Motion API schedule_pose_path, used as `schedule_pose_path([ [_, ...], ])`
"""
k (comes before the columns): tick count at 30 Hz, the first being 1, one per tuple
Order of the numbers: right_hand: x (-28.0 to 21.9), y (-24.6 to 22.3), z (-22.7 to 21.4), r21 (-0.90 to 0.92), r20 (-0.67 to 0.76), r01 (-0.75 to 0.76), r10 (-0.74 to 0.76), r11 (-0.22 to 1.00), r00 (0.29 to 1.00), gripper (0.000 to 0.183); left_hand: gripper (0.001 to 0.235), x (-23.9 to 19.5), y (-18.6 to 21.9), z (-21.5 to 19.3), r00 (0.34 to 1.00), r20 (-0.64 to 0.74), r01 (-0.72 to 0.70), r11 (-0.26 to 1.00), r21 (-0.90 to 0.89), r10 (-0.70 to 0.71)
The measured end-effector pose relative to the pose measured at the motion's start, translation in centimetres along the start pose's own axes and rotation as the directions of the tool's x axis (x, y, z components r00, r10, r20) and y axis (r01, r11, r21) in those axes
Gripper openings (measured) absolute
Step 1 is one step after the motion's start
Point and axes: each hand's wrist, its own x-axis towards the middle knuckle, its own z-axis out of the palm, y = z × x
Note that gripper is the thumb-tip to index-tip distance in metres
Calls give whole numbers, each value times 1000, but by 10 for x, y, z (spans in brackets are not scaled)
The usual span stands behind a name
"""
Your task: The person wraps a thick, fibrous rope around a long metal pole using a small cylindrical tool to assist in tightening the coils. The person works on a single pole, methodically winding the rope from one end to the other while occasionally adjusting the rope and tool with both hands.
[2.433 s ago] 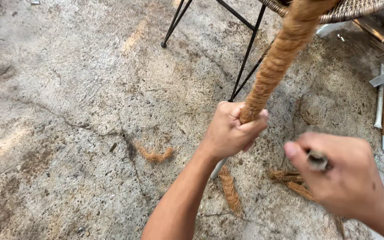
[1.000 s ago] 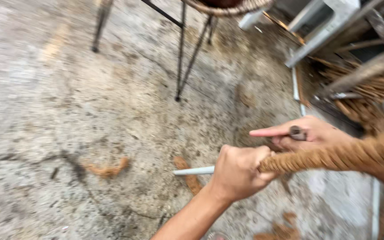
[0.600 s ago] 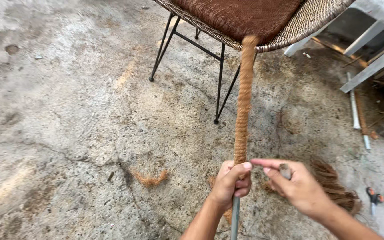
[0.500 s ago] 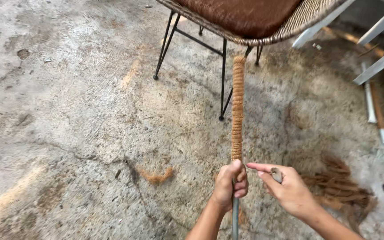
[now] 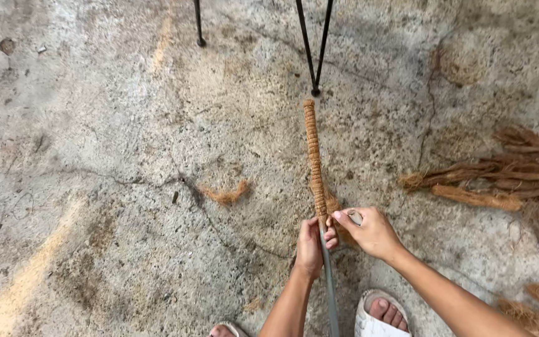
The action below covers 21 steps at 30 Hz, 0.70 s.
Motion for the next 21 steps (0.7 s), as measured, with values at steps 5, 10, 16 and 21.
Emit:
schedule_pose_path([
  [5,-3,4,4,294,7,-28,27,955,1000,43,28,-2,-15,8,993,-45,-100,971,219,113],
  [10,-1,11,6,56,-156,-140,147,989,977,52,13,-12,-7,44,899,-40,-258,600,757,436],
  [16,1,26,16,133,-210,-47,75,990,975,52,23,-33,4,87,785,-91,-79,245,966,613],
  [21,7,34,10,543,-40,-55,92,838,995,33,39,-36,37,91,824,220,-300,74,951,522],
])
